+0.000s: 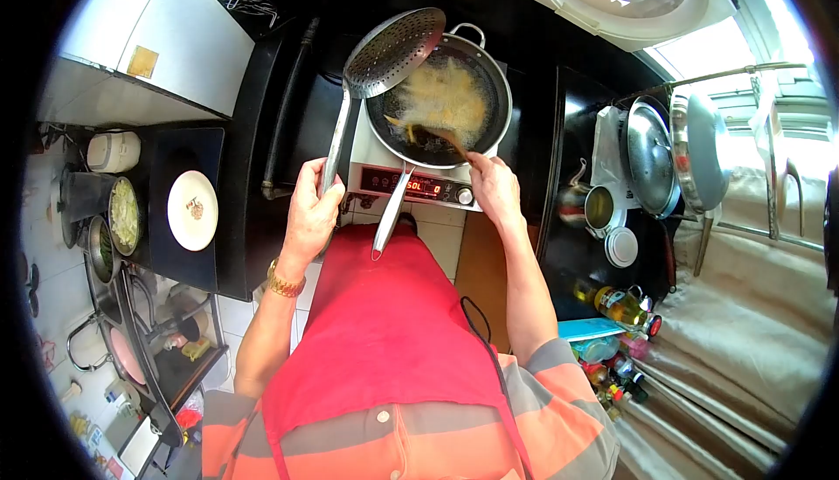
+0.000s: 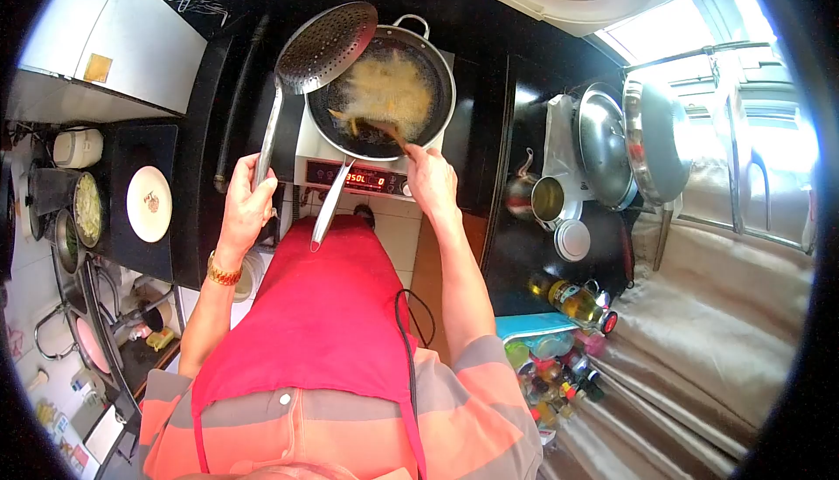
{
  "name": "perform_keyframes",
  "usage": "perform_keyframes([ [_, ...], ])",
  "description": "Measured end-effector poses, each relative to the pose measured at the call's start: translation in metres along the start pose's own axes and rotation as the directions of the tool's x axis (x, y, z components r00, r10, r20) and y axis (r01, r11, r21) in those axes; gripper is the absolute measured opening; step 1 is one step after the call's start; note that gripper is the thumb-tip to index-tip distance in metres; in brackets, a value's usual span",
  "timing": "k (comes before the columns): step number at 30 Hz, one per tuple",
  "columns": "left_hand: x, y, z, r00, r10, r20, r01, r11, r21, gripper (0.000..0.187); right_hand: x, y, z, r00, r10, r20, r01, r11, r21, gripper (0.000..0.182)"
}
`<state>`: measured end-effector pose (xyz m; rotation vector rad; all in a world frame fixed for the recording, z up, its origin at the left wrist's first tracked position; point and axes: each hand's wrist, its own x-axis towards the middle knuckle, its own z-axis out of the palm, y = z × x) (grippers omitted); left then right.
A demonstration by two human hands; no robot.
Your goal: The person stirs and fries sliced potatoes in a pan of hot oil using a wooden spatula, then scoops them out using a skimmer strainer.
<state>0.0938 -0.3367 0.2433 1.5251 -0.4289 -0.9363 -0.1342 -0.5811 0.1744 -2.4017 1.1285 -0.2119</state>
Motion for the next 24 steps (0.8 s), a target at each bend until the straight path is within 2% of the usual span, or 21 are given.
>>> perform_keyframes([
  [5,-0.001,-0.004,0.0,1.0,0.009,-0.023,-0.008,0.999,0.04,0.026,0.04,0.014,0.017,0.993,0.002,-0.117,0.003,0.999,0.046,0.03],
  [7,-0.003,-0.002,0.002,0.999,0.014,-0.031,-0.013,0.999,0.033,0.026,0.054,0.019,0.016,0.994,0.03,-0.101,-0.024,0.998,0.066,0.031],
  [9,-0.004,-0.002,0.002,0.999,0.021,-0.042,-0.02,1.0,0.024,0.026,0.063,0.024,0.01,0.99,0.029,-0.136,0.001,0.976,0.216,0.032],
  [13,-0.005,-0.002,0.0,0.999,0.019,-0.049,-0.018,0.999,0.03,0.027,0.07,0.026,-0.017,0.98,0.13,-0.153,-0.074,0.942,0.327,0.034],
  [15,-0.005,-0.002,0.0,0.999,0.02,-0.049,-0.018,0.999,0.038,0.027,0.077,0.028,-0.027,0.976,0.172,-0.13,-0.132,0.953,0.274,0.036],
  [18,-0.003,-0.003,0.001,0.998,0.03,-0.056,-0.027,0.999,0.043,0.027,0.087,0.039,-0.023,0.977,0.139,-0.162,-0.106,0.974,0.2,0.036],
  [21,0.004,-0.008,0.001,0.999,0.012,-0.049,-0.008,0.997,0.071,0.026,0.09,0.047,-0.012,0.983,0.132,-0.127,-0.11,0.98,0.165,0.035],
  [23,0.011,-0.017,0.001,0.998,0.041,-0.056,-0.032,0.988,0.154,0.027,0.085,0.049,-0.006,0.994,0.055,-0.09,-0.039,0.985,0.167,0.035],
  [24,0.013,-0.019,0.001,0.998,0.04,-0.053,-0.031,0.987,0.155,0.027,0.082,0.048,-0.006,0.996,0.087,-0.031,-0.081,0.984,0.159,0.039],
])
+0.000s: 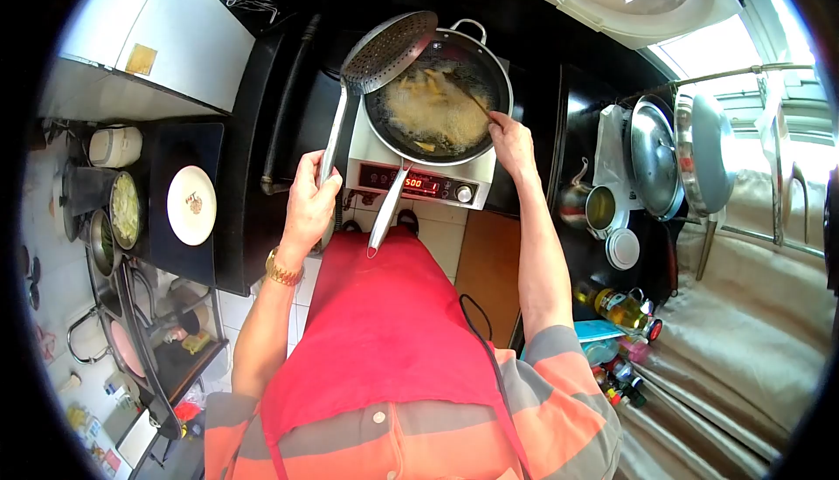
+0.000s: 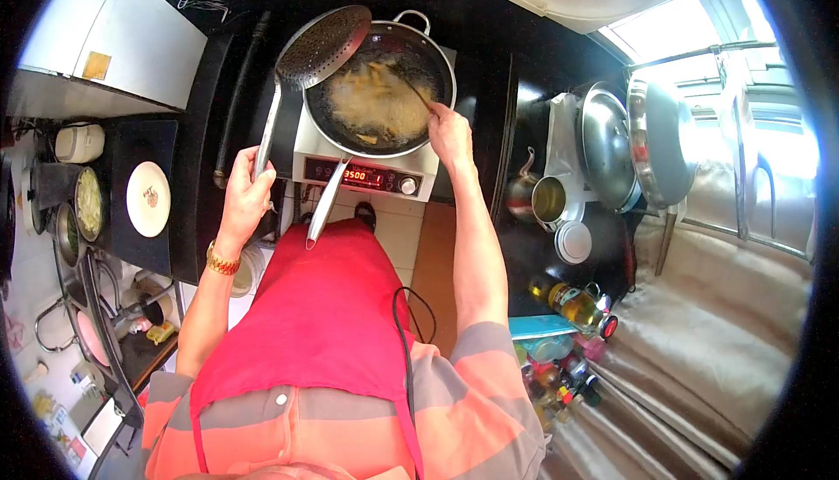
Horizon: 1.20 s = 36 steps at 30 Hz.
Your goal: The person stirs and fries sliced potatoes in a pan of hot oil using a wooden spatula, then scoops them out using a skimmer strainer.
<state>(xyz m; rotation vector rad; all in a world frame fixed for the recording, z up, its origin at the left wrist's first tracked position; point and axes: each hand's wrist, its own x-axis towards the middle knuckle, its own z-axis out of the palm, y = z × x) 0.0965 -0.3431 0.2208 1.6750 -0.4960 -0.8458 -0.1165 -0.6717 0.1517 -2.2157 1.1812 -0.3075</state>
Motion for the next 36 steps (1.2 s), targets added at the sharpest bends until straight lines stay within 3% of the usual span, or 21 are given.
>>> perform_keyframes([
  [7,0.02,-0.021,0.004,0.998,0.067,-0.006,-0.064,0.977,0.202,0.03,-0.037,-0.008,-0.022,0.991,-0.025,0.133,0.027,0.999,-0.019,0.036],
  [9,0.025,-0.017,0.006,0.997,0.08,-0.003,-0.077,0.964,0.255,0.031,-0.044,0.001,-0.029,0.996,-0.069,0.059,0.065,0.995,0.07,0.034],
  [12,0.035,-0.013,0.009,0.988,0.156,0.019,-0.153,0.925,0.349,0.033,-0.053,0.0,-0.057,0.997,0.059,0.058,-0.067,0.987,0.147,0.034],
  [15,0.047,-0.014,0.011,0.964,0.266,0.031,-0.256,0.88,0.401,0.033,-0.05,0.008,-0.071,0.983,0.182,0.007,-0.182,0.977,0.11,0.036],
  [17,0.054,-0.012,0.012,0.944,0.326,0.056,-0.316,0.835,0.45,0.032,-0.052,0.01,-0.075,0.981,0.192,-0.01,-0.189,0.973,0.135,0.037],
  [24,0.08,-0.029,0.032,0.934,0.354,0.041,-0.302,0.727,0.617,0.036,-0.043,0.017,-0.061,0.985,0.16,0.059,-0.162,0.986,0.044,0.038],
  [28,0.079,-0.041,0.047,0.955,0.297,0.021,-0.239,0.725,0.646,0.036,-0.041,0.019,-0.058,0.974,0.142,0.178,-0.154,0.987,0.052,0.04],
  [30,0.073,-0.051,0.049,0.958,0.284,0.04,-0.247,0.746,0.619,0.035,-0.045,0.008,-0.063,0.832,0.359,0.423,-0.485,0.841,0.24,0.042],
  [31,0.069,-0.055,0.049,0.959,0.275,0.063,-0.258,0.765,0.59,0.035,-0.048,0.01,-0.055,0.828,0.361,0.428,-0.49,0.838,0.24,0.042],
  [33,0.058,-0.052,0.051,0.966,0.247,0.07,-0.244,0.799,0.549,0.034,-0.054,0.013,-0.034,0.796,0.334,0.505,-0.583,0.648,0.49,0.04],
  [35,0.05,-0.048,0.051,0.992,0.115,0.055,-0.127,0.88,0.458,0.034,-0.052,0.015,-0.018,0.777,0.279,0.564,-0.615,0.522,0.59,0.044],
  [36,0.05,-0.057,0.051,0.976,0.213,0.036,-0.206,0.864,0.459,0.033,-0.051,0.016,-0.009,0.779,0.279,0.561,-0.621,0.47,0.628,0.044],
])
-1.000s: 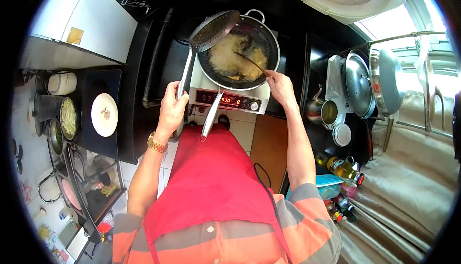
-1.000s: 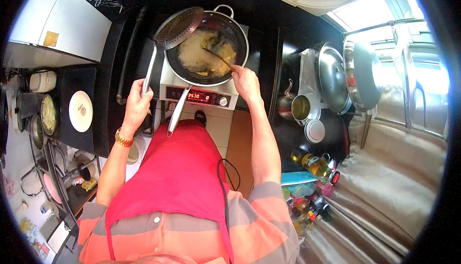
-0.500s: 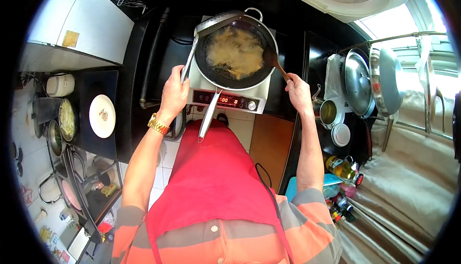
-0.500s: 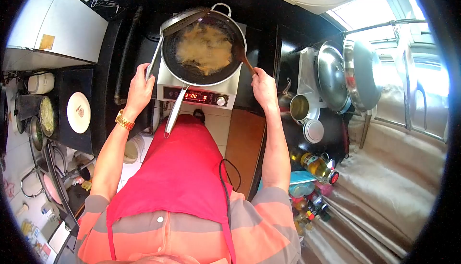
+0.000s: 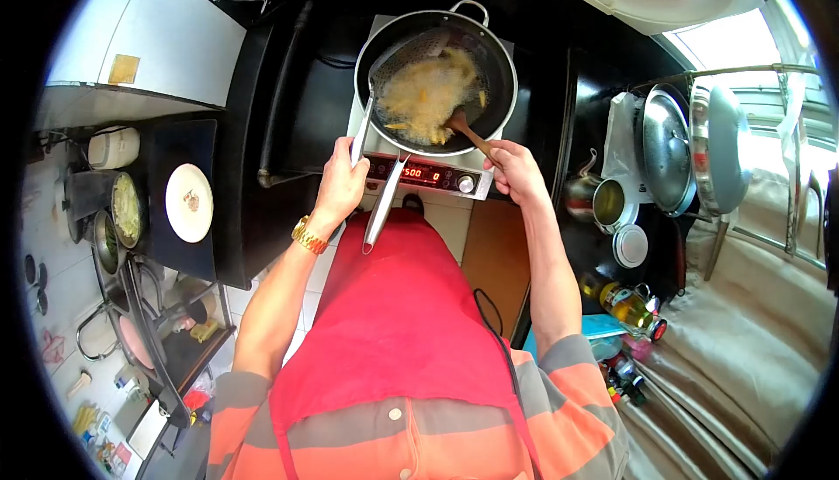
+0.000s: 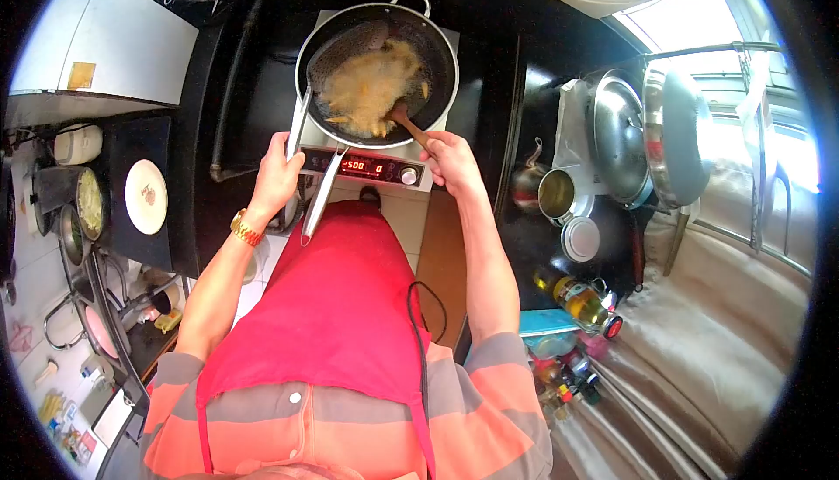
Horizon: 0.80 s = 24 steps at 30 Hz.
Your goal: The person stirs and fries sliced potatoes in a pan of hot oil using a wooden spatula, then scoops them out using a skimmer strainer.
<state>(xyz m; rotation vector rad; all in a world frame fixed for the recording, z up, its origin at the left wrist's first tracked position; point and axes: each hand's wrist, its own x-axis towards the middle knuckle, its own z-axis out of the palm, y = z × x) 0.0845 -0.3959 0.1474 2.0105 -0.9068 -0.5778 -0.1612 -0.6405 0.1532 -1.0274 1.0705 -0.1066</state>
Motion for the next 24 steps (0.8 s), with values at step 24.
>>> perform_keyframes([
  [24,-0.011,0.048,-0.045,0.981,-0.177,0.076,0.19,0.951,-0.242,0.03,-0.023,-0.036,-0.015,0.796,-0.588,-0.146,0.286,0.576,-0.766,0.035],
])
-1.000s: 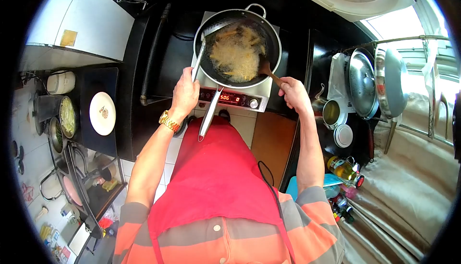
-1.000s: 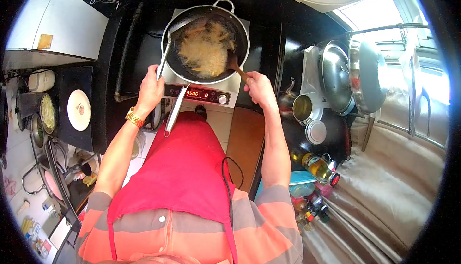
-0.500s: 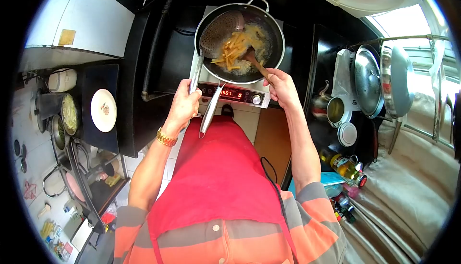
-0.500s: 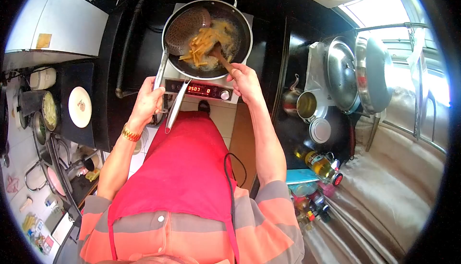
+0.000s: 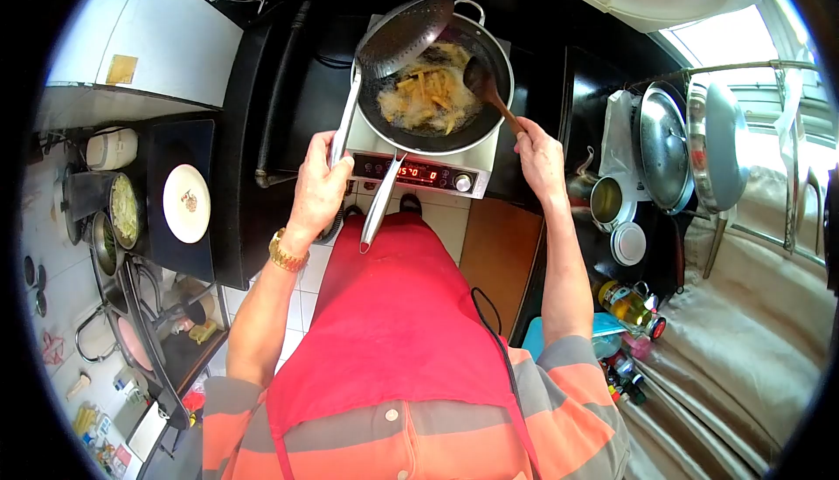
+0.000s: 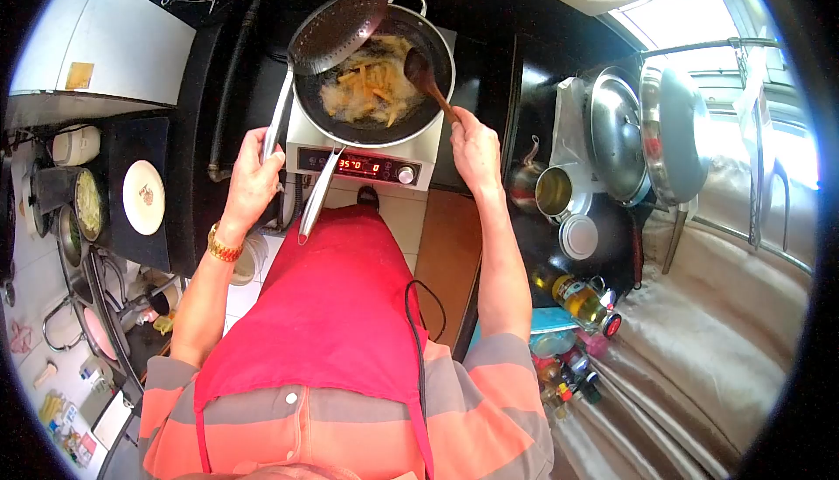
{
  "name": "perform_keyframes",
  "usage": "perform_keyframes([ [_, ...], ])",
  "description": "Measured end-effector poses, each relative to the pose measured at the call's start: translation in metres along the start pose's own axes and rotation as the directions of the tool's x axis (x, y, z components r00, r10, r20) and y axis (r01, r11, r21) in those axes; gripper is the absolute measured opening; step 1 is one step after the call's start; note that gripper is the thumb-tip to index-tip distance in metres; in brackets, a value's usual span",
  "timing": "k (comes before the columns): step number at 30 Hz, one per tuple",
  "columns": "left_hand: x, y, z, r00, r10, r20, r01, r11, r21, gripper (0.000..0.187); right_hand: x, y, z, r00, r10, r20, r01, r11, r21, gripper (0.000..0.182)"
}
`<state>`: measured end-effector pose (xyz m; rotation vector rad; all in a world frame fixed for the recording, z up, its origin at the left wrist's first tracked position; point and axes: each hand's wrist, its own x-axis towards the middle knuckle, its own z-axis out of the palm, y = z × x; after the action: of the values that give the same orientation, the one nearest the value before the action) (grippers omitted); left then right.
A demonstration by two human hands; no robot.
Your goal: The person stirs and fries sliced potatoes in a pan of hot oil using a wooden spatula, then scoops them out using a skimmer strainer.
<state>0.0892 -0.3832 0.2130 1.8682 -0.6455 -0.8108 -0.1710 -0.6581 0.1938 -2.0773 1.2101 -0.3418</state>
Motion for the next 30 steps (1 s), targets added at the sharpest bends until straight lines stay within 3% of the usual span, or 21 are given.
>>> perform_keyframes([
  [3,0.019,0.008,-0.003,0.979,0.2,-0.045,-0.184,0.956,0.228,0.031,0.015,0.009,-0.006,0.996,-0.048,-0.072,0.04,0.994,-0.098,0.033],
  [5,0.035,0.003,-0.003,0.961,0.273,-0.039,-0.254,0.932,0.257,0.032,0.023,0.011,-0.009,0.997,-0.025,-0.075,0.017,0.995,-0.101,0.034],
  [11,0.08,-0.023,0.01,0.939,0.343,0.009,-0.317,0.859,0.403,0.034,0.049,0.028,0.006,0.997,-0.04,-0.071,0.028,0.988,-0.155,0.036],
  [13,0.085,-0.026,0.017,0.94,0.34,0.016,-0.317,0.855,0.411,0.034,0.054,0.019,0.009,0.997,0.073,0.021,-0.072,0.997,-0.029,0.037],
  [15,0.089,-0.028,0.025,0.96,0.275,0.042,-0.266,0.861,0.434,0.035,0.064,0.034,0.024,0.997,0.062,0.038,-0.062,0.998,0.014,0.038],
  [18,0.089,-0.038,0.03,0.965,0.247,0.091,-0.263,0.88,0.395,0.039,0.07,0.035,0.039,0.966,0.202,0.159,-0.241,0.925,0.292,0.04],
  [19,0.089,-0.043,0.03,0.962,0.245,0.122,-0.272,0.89,0.365,0.04,0.07,0.034,0.04,0.966,0.205,0.159,-0.244,0.924,0.295,0.04],
  [21,0.08,-0.038,0.029,0.972,0.199,0.125,-0.229,0.922,0.313,0.042,0.068,0.025,0.039,0.905,0.292,0.31,-0.411,0.789,0.458,0.041],
  [24,0.066,-0.034,0.021,0.987,0.124,0.105,-0.15,0.943,0.296,0.035,0.063,0.023,0.03,0.881,0.296,0.368,-0.449,0.766,0.459,0.042],
  [26,0.049,-0.015,0.008,0.978,-0.139,0.154,0.12,0.984,0.13,0.037,0.054,0.02,0.021,0.891,0.272,0.363,-0.42,0.798,0.433,0.042],
  [30,0.018,0.0,-0.017,0.973,-0.137,0.187,0.137,0.99,0.014,0.035,0.03,0.004,-0.002,0.921,0.207,0.33,-0.311,0.9,0.305,0.04],
])
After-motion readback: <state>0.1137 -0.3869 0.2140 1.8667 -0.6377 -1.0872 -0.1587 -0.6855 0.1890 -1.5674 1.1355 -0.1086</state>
